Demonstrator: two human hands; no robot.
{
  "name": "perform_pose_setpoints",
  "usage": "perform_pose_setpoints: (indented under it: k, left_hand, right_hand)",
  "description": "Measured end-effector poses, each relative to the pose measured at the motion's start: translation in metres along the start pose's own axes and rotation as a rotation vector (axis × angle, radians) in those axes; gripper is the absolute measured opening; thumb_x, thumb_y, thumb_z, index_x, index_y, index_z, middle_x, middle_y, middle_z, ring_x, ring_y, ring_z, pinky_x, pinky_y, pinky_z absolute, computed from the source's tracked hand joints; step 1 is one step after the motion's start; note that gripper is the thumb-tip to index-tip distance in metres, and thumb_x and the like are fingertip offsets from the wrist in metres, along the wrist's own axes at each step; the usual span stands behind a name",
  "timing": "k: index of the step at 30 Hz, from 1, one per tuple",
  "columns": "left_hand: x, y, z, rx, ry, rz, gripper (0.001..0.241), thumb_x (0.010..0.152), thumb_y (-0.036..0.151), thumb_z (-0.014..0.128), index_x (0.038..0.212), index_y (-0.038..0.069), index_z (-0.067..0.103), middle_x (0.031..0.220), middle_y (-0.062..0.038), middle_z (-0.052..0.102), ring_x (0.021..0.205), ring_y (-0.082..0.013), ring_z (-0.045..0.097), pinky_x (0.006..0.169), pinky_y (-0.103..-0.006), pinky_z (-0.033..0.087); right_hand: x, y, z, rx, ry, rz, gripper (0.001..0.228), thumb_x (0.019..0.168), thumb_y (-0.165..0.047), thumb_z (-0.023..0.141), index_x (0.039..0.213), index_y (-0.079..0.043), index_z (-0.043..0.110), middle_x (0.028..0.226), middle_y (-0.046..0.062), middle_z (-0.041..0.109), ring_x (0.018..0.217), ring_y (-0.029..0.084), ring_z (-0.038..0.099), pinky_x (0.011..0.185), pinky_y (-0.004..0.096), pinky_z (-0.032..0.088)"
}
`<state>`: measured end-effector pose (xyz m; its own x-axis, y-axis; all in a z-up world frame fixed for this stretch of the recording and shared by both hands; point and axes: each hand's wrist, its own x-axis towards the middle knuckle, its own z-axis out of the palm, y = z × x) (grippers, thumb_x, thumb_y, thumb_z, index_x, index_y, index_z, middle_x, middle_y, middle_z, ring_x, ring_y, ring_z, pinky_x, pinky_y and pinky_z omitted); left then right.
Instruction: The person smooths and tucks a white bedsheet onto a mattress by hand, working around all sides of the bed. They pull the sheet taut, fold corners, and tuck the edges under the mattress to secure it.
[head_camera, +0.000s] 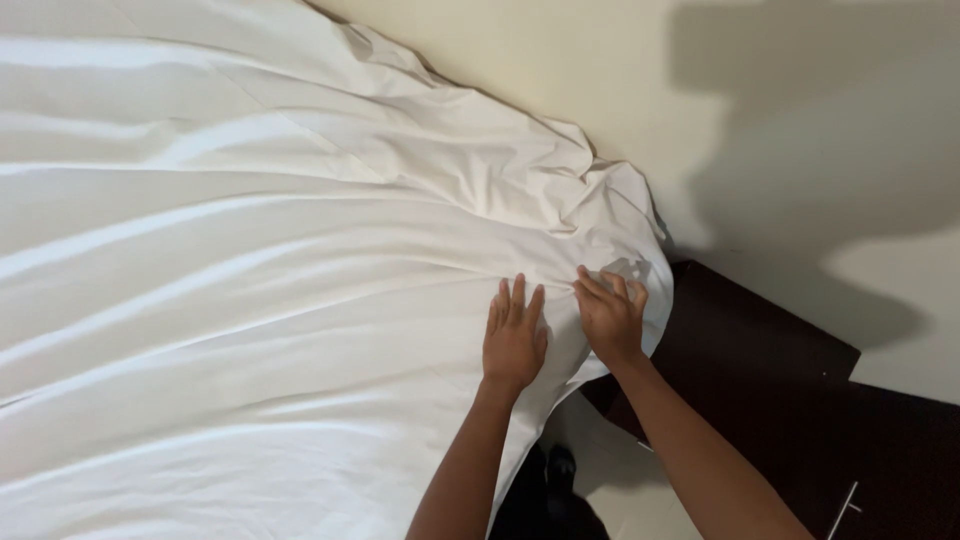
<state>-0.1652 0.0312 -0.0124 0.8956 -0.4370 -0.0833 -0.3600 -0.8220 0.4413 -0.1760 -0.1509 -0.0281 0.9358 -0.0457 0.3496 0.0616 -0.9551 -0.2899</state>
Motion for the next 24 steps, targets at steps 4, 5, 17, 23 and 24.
perform_pose_setpoints:
  k: [4, 5, 17, 23, 24]
  left_hand:
    - [-0.014, -0.001, 0.005, -0.017, -0.006, -0.021, 0.074, 0.092, 0.023, 0.066, 0.159, 0.013, 0.037, 0.168, -0.018, 0.021, 0.156, -0.0412, 0.018, 0.123, -0.0522, 0.023]
    - [-0.022, -0.002, 0.008, -0.024, 0.022, -0.027, 0.072, 0.093, 0.024, 0.066, 0.158, 0.012, 0.038, 0.168, -0.019, 0.022, 0.156, -0.0413, 0.019, 0.123, -0.0521, 0.024]
    - [-0.105, -0.006, 0.013, -0.126, 0.043, 0.014, 0.064, 0.096, 0.028, 0.066, 0.153, 0.008, 0.045, 0.168, -0.015, 0.027, 0.156, -0.0364, 0.022, 0.122, -0.0533, 0.024]
    - [-0.127, -0.024, 0.028, -0.160, 0.098, 0.014, 0.040, 0.100, 0.017, 0.059, 0.139, 0.007, 0.058, 0.161, -0.009, 0.046, 0.153, -0.0297, 0.034, 0.122, -0.0519, 0.026]
    - [-0.125, -0.025, 0.032, -0.136, 0.131, 0.000, 0.033, 0.102, 0.012, 0.055, 0.134, 0.008, 0.062, 0.158, -0.007, 0.050, 0.152, -0.0280, 0.038, 0.123, -0.0518, 0.026]
  right_hand:
    - [-0.011, -0.011, -0.010, 0.081, 0.093, -0.004, 0.010, 0.097, -0.013, 0.074, 0.102, -0.007, 0.079, 0.121, 0.000, 0.077, 0.117, 0.023, 0.065, 0.109, 0.045, 0.035]
    - [-0.018, -0.013, -0.010, 0.083, 0.073, 0.002, 0.009, 0.095, -0.013, 0.074, 0.100, -0.007, 0.079, 0.122, 0.000, 0.077, 0.116, 0.022, 0.065, 0.108, 0.044, 0.035]
    - [-0.105, -0.041, -0.019, 0.348, -0.227, 0.012, 0.048, 0.088, -0.025, 0.079, 0.133, -0.015, 0.069, 0.161, 0.009, 0.045, 0.135, 0.032, 0.047, 0.108, 0.048, 0.028]
    - [-0.125, -0.054, -0.017, 0.308, -0.257, 0.048, 0.039, 0.086, -0.023, 0.079, 0.124, -0.020, 0.074, 0.156, 0.002, 0.052, 0.131, 0.027, 0.050, 0.107, 0.048, 0.028]
    - [-0.126, -0.055, -0.014, 0.310, -0.224, 0.072, 0.034, 0.086, -0.022, 0.079, 0.120, -0.020, 0.076, 0.154, 0.000, 0.055, 0.129, 0.024, 0.052, 0.107, 0.047, 0.029]
